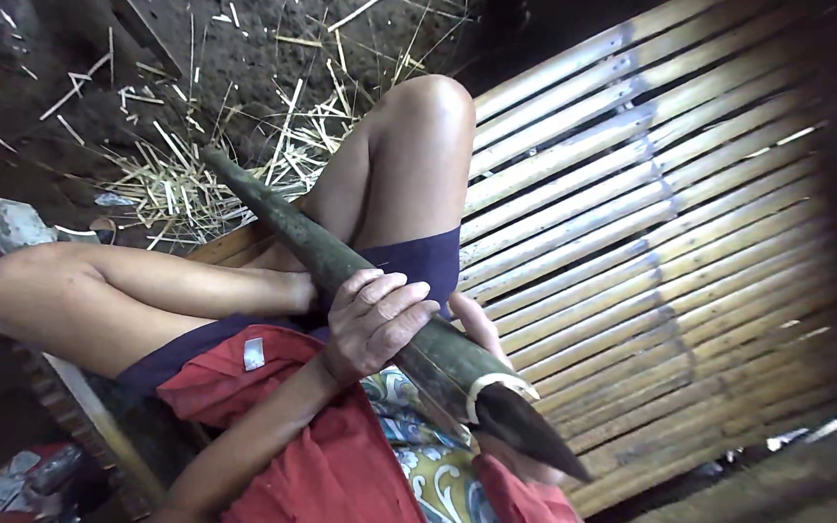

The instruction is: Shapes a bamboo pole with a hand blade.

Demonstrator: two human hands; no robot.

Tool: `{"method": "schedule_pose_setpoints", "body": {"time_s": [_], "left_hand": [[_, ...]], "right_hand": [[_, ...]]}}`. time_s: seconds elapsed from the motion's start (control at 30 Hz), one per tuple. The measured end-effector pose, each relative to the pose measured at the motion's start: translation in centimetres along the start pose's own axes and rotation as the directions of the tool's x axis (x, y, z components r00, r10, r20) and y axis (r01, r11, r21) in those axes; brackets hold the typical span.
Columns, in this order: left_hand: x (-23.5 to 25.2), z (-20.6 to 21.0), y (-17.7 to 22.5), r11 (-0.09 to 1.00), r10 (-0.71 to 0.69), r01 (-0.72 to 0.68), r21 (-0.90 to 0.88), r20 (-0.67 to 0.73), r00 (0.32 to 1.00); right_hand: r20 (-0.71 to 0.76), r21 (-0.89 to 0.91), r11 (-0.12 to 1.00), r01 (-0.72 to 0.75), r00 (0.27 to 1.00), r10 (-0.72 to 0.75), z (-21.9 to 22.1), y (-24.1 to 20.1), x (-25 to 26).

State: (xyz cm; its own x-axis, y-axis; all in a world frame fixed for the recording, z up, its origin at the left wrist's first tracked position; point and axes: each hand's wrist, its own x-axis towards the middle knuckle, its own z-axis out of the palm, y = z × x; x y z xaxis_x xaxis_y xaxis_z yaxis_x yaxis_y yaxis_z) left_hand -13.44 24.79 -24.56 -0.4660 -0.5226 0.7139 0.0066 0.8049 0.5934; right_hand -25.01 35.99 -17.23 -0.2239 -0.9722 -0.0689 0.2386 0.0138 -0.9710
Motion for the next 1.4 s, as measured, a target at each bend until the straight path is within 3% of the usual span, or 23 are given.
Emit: {"method": "schedule_pose_setpoints", "body": {"time_s": [0.1, 0.17, 0.27, 0.33, 0.43, 0.53, 0.63, 0.7, 0.8, 0.9, 1.0, 1.03, 1.07, 1.13, 1.27, 1.33, 1.4], "left_hand": [[-0.3, 0.4, 0.0, 1.0, 0.003, -0.003, -0.008, -0.012, 1.0], [-0.3, 0.6, 0.1, 1.0, 0.0, -0.001, -0.004, -0.023, 1.0], [-0.3, 0.6, 0.2, 1.0, -0.002, 0.002, -0.004, -0.035, 0.999], [-0.3, 0.6, 0.2, 1.0, -0.004, 0.004, -0.01, -0.03, 1.0], [-0.4, 0.8, 0.1, 1.0, 0.0, 0.0, -0.006, -0.011, 1.0], [-1.2, 1.6, -0.3, 1.0, 0.019, -0.02, 0.025, 0.013, 1.0], [-0.9, 2.6, 0.0, 0.999, -0.006, 0.005, 0.052, 0.029, 1.0], [-0.5, 2.0, 0.8, 0.997, -0.062, 0.054, 0.051, 0.162, 0.985], [0.6, -1.0, 1.3, 0.983, -0.106, 0.163, -0.081, 0.468, 0.877], [4.9, -3.8, -0.6, 0.916, -0.058, 0.307, -0.257, 0.672, 0.738], [9.5, -2.7, -1.5, 0.827, -0.12, 0.54, -0.157, 0.889, 0.442], [10.1, -1.9, -1.2, 0.796, -0.149, 0.596, -0.105, 0.921, 0.361], [10.2, -1.4, -0.9, 0.801, -0.168, 0.596, -0.063, 0.931, 0.325], [9.7, -1.2, -0.7, 0.846, -0.176, 0.53, -0.053, 0.911, 0.373], [9.6, -2.1, -1.5, 0.847, -0.186, 0.518, -0.122, 0.844, 0.503], [9.9, -2.3, -1.4, 0.826, -0.176, 0.543, -0.153, 0.845, 0.506], [10.0, -2.4, -1.4, 0.822, -0.157, 0.544, -0.167, 0.852, 0.499]], "right_hand": [[0.032, 0.025, 0.987, 0.16, 0.986, -0.161, -0.7, 3.3, -0.7], [-0.055, 0.102, 0.976, 0.195, 0.98, -0.19, 0.1, 2.7, -0.1], [-0.033, 0.107, 0.964, 0.242, 0.97, -0.24, 0.8, 0.4, 0.8], [0.008, 0.182, 0.969, 0.169, 0.985, -0.173, 0.3, 0.5, 0.2], [0.128, 0.287, 0.954, -0.092, 0.99, 0.057, -1.1, -0.2, -0.7], [0.076, 0.376, 0.895, -0.242, 0.97, 0.23, -1.4, -0.5, -0.8], [-0.059, 0.199, 0.939, -0.279, 0.953, 0.296, -2.7, -0.9, -0.9], [-0.195, -0.087, 0.978, -0.187, 0.966, 0.168, -3.2, -0.8, -0.6], [-0.191, -0.441, 0.897, -0.032, 0.98, -0.059, -3.3, -0.9, -0.2], [-0.019, -0.496, 0.863, 0.096, 0.992, -0.121, -3.3, -1.1, -0.6], [0.112, -0.476, 0.861, 0.178, 0.984, -0.142, -2.7, -1.2, -0.4], [0.116, -0.473, 0.861, 0.188, 0.982, -0.15, -2.7, -1.2, -0.3], [0.108, -0.464, 0.866, 0.189, 0.982, -0.156, -2.7, -1.1, -0.3], [0.094, -0.399, 0.9, 0.176, 0.984, -0.151, -2.7, -1.0, -1.0], [0.115, 0.001, 0.996, 0.086, 0.99, -0.085, -2.0, 0.0, -2.6], [0.107, 0.002, 0.989, 0.146, 0.984, -0.146, -1.5, 1.2, -2.0], [0.066, -0.109, 0.967, 0.23, 0.972, -0.224, -1.2, 1.4, -1.1]]}}
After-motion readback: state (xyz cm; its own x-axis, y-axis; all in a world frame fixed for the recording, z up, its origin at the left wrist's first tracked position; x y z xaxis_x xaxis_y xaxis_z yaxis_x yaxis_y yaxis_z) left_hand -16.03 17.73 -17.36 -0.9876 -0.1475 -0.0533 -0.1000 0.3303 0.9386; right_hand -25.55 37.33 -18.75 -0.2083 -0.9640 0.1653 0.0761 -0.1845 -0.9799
